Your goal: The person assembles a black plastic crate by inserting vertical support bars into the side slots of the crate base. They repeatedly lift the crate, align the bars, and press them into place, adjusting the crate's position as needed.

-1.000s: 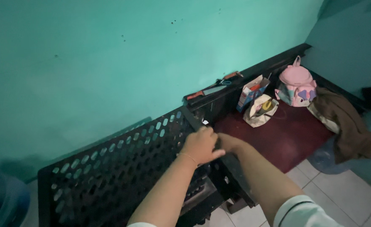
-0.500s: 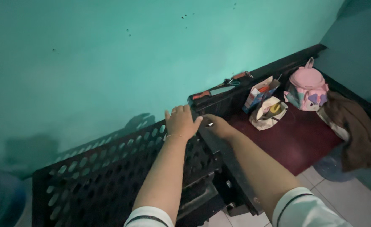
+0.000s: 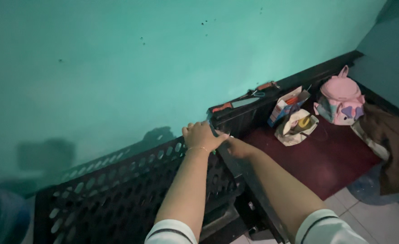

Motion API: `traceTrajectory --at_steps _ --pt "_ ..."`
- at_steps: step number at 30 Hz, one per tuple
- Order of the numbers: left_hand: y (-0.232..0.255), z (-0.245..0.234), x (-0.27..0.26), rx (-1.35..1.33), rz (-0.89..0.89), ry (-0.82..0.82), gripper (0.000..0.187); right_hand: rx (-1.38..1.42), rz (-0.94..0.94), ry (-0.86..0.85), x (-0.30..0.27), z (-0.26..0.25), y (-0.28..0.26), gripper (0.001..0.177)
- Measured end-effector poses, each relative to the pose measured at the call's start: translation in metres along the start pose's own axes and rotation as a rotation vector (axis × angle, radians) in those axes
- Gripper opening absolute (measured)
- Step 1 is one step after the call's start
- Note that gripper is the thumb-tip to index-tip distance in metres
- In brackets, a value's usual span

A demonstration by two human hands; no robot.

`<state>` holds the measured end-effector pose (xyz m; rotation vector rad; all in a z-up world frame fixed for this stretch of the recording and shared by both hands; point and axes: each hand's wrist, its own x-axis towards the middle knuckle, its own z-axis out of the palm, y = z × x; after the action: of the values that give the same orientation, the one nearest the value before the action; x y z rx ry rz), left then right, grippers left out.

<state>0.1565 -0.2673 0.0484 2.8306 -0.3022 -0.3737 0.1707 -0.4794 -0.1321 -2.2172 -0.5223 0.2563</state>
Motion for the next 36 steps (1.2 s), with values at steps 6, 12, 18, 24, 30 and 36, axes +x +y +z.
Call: traceTrajectory --at_steps 6,12,18,24,30,36 --pt "0.001 0.006 0.008 -0.078 0.023 -0.033 0.085 0.293 -0.050 0.161 0.022 0.021 0.033 0.055" --pt "0.004 0.004 0.004 -0.129 0.094 0.115 0.084 0.444 0.134 0.216 0.037 0.026 0.035 0.046" --pt "0.003 -0.014 0.002 -0.115 0.128 0.120 0.089 0.483 0.143 0.233 0.041 0.019 0.026 0.043" --pt "-0.002 -0.010 0.003 -0.143 0.170 0.208 0.083 0.723 0.267 0.388 0.025 -0.001 -0.020 0.045" --pt "-0.013 0.012 0.007 -0.168 0.229 0.279 0.068 0.978 0.518 0.151 -0.035 -0.028 -0.086 0.082" --pt "-0.056 0.020 -0.023 -0.119 0.254 0.319 0.050 0.378 0.592 0.222 -0.015 -0.013 -0.104 0.082"
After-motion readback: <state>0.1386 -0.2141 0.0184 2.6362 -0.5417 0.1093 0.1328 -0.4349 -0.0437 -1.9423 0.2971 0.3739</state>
